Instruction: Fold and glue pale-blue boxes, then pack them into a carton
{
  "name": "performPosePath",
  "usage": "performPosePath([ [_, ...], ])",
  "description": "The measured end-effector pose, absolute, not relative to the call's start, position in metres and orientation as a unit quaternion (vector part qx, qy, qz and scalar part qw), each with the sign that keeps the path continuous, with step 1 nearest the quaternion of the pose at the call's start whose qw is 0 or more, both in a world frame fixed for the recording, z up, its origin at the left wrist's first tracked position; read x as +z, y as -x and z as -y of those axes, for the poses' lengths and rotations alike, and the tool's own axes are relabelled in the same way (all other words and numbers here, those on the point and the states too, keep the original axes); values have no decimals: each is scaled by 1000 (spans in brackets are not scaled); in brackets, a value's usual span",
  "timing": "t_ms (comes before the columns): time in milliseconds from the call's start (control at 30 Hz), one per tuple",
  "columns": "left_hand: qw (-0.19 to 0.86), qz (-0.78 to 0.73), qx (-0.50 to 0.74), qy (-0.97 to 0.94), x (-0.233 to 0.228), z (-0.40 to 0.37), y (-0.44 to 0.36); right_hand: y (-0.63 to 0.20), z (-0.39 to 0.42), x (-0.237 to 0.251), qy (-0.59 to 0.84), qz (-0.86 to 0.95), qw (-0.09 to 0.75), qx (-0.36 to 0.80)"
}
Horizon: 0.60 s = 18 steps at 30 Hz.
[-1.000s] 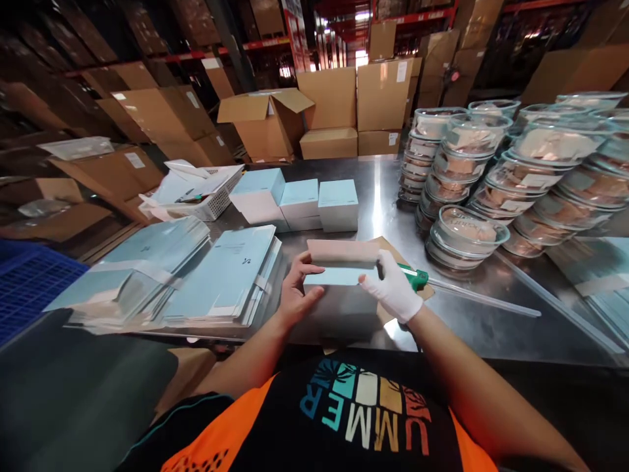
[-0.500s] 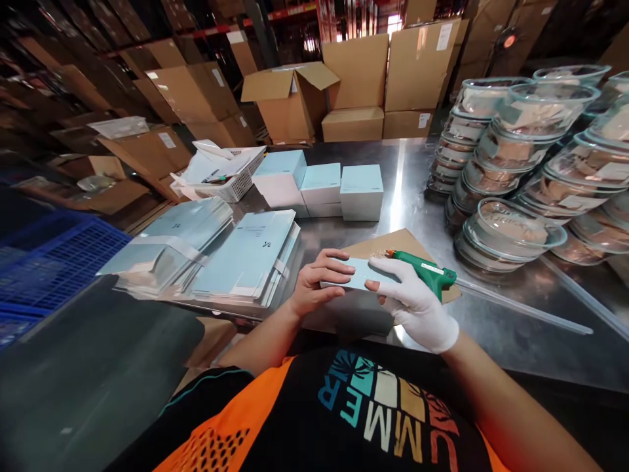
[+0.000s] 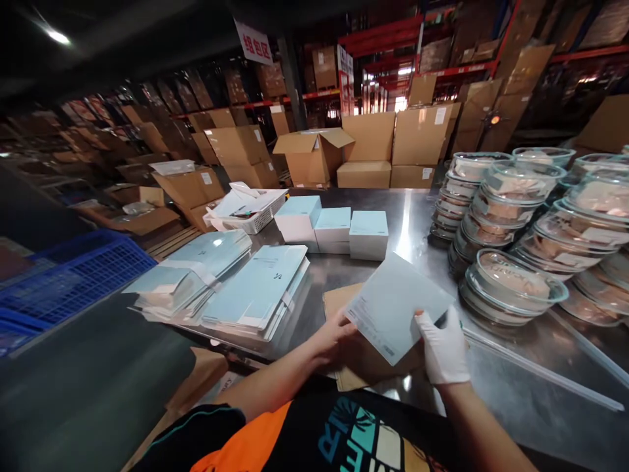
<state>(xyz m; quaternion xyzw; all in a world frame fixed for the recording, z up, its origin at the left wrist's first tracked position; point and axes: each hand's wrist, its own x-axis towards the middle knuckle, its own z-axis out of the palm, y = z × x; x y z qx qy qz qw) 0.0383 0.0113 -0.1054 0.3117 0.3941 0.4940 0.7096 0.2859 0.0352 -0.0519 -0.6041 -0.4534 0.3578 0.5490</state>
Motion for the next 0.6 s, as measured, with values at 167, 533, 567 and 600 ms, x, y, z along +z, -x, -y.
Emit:
performPosePath([
  [167, 727, -354, 549, -211, -64, -45, -60, -290, -29, -60, 498, 509, 550, 436],
  [533, 515, -455, 724, -60, 21, -227, -2, -295, 10, -134, 470, 733, 305, 385],
  [567, 504, -468, 724, -51, 21, -234, 5, -295, 11, -137, 462, 751, 307, 358],
  [600, 496, -481, 722, -45, 20, -239, 12, -295, 11, -140, 455, 766, 310, 332],
])
